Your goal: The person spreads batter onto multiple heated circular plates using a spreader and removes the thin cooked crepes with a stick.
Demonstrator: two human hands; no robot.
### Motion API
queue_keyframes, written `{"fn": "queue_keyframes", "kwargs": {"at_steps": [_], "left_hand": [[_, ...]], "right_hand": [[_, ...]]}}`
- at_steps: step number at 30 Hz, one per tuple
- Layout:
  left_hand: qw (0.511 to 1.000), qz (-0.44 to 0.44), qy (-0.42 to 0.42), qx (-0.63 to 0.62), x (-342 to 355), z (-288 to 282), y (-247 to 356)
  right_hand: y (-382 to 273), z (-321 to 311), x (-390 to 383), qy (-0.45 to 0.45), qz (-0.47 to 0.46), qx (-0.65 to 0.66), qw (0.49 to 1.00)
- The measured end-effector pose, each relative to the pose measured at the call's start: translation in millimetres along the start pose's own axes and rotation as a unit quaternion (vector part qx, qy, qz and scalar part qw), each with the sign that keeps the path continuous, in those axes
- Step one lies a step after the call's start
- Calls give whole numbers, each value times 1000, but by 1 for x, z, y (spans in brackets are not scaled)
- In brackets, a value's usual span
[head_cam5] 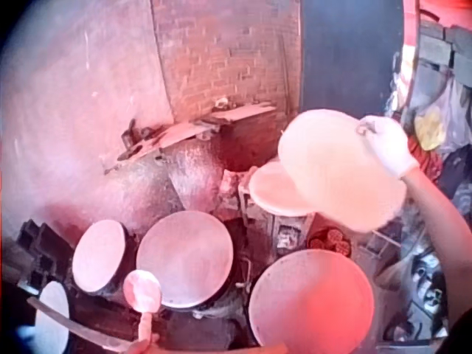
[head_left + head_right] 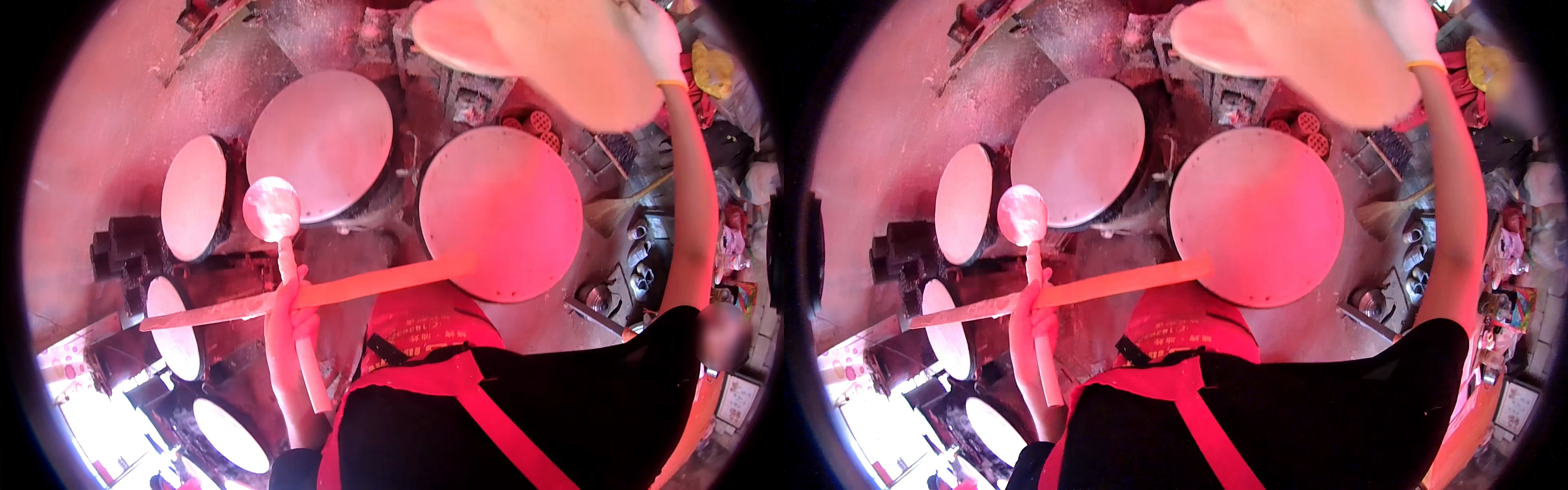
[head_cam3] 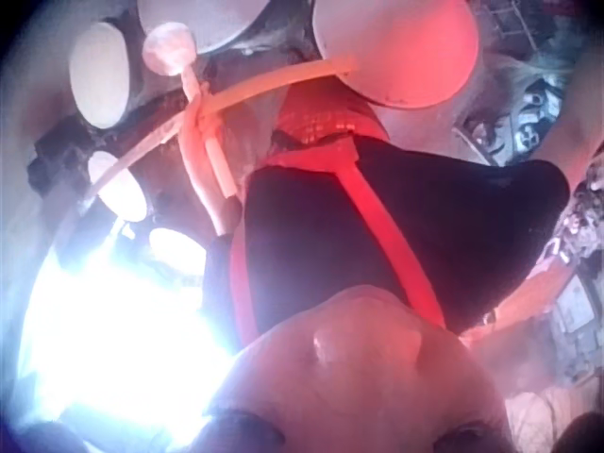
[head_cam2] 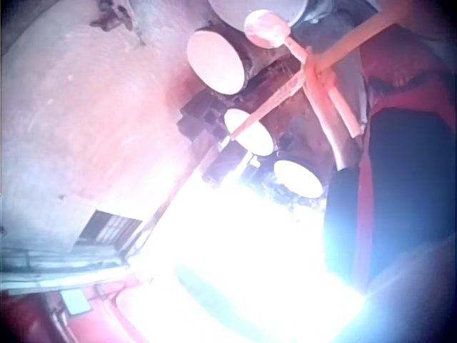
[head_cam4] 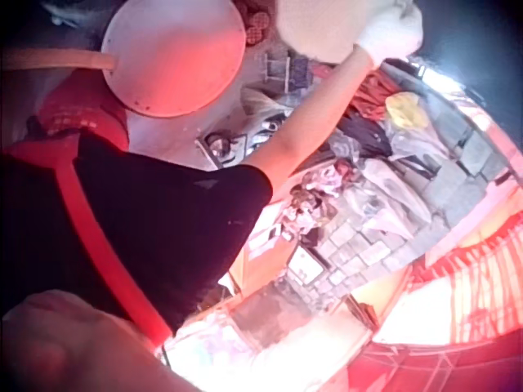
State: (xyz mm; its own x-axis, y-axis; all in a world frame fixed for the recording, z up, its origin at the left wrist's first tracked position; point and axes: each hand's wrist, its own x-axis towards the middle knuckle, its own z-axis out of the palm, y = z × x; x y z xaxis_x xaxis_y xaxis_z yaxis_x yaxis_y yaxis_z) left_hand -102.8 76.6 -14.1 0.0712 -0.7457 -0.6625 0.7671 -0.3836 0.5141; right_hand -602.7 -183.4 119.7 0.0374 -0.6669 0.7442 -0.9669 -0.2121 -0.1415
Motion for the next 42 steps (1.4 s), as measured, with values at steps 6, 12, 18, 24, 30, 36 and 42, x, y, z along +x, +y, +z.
{"fn": "queue_keyframes", "kwargs": {"at_steps": [6, 12, 18, 24, 30, 36, 42], "left_hand": [[999, -24, -21, 35, 61, 9, 51], [999, -25, 12, 46, 103, 14, 85], [998, -40, 56, -6, 97, 9, 86], [984, -42, 1, -170, 34, -10, 36], [946, -7, 45, -322, -42, -88, -55], [903, 177, 163, -356, -114, -148, -126], [638, 397, 314, -580, -223, -175, -271]], "right_hand": [[34, 166, -34, 58, -109, -96, 988], [34, 332, -140, -96, 27, -135, 986], [1, 327, -150, -242, 64, -89, 964], [-101, 261, -122, -221, -1, -4, 975], [-331, 110, -185, -687, -325, 448, 471], [-440, 42, -348, -465, -490, 506, 536], [-475, 40, -418, -682, -470, 511, 230]]}}
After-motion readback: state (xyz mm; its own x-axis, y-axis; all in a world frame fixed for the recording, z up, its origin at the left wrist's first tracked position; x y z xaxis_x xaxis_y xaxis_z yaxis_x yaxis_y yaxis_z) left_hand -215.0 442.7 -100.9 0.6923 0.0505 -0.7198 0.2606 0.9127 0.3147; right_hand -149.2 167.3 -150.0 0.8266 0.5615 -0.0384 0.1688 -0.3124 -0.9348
